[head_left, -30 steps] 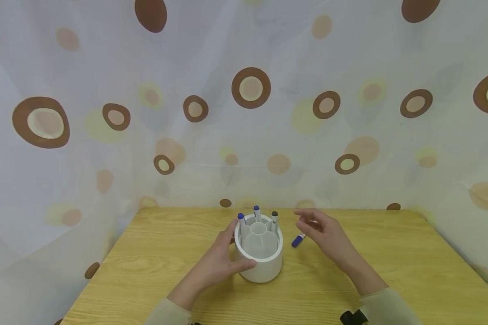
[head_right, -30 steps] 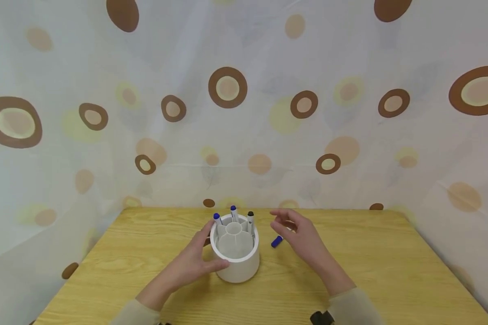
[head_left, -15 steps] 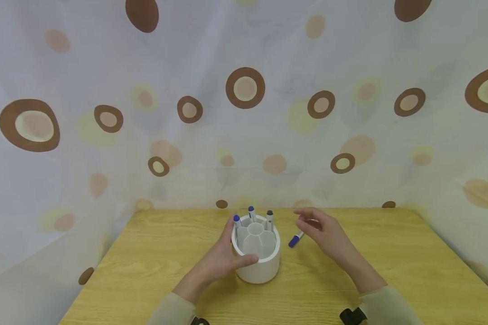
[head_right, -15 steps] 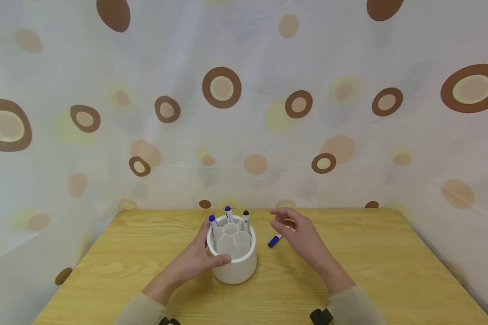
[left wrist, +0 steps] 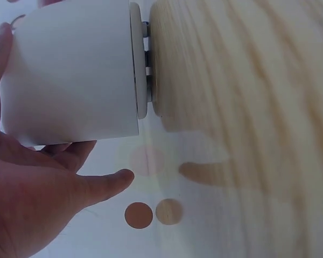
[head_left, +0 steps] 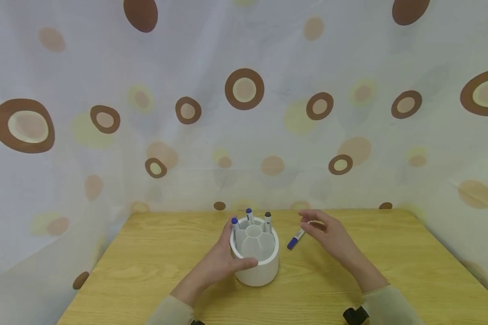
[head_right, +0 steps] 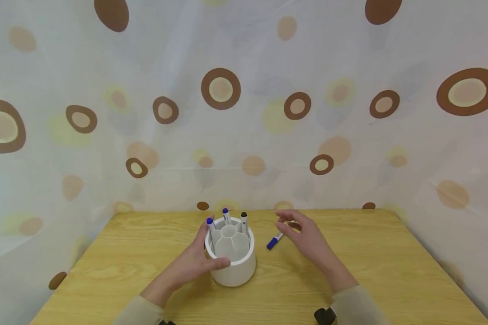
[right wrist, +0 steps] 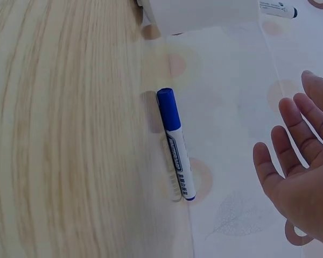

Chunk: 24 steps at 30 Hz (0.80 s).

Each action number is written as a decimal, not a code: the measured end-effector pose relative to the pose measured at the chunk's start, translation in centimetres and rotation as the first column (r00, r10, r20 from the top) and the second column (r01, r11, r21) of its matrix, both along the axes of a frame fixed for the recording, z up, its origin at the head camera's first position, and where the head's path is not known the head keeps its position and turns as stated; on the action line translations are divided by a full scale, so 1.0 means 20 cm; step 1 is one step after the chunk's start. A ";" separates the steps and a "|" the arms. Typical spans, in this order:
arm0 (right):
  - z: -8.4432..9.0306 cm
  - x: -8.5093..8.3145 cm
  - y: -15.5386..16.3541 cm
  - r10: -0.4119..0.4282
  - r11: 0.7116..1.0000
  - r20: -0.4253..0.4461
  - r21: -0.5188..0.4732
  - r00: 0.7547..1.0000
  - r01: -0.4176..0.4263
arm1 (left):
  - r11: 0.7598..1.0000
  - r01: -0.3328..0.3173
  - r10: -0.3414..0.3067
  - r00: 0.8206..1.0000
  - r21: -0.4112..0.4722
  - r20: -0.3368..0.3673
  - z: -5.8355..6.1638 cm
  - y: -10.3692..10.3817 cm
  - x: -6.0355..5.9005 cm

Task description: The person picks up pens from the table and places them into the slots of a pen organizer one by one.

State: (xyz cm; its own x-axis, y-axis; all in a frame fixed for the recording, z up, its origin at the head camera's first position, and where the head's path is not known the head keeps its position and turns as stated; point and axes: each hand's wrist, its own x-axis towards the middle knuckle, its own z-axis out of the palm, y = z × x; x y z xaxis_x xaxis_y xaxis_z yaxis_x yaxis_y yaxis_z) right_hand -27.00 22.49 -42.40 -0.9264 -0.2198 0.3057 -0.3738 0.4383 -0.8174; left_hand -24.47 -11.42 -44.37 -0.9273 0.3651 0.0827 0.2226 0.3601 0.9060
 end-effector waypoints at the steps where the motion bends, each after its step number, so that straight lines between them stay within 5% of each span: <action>1: -0.01 -0.01 0.01 0.004 1.000 0.000 0.007 1.000 -0.004 | 1.000 0.000 0.000 1.000 -0.006 -0.003 0.00 0.00 0.00; 24: -0.07 -0.25 0.16 0.097 0.968 0.052 0.227 0.994 -0.106 | 0.999 0.023 -0.023 0.999 -0.022 -0.027 0.02 0.01 0.00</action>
State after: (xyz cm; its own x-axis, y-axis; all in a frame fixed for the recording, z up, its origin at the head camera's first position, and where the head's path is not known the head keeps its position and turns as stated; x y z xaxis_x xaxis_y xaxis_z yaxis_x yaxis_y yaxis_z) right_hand -32.05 25.70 -43.90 -0.9060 -0.3733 0.1993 -0.3950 0.5768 -0.7151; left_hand -24.57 -11.24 -44.07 -0.9162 0.3882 0.0992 0.2552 0.3743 0.8915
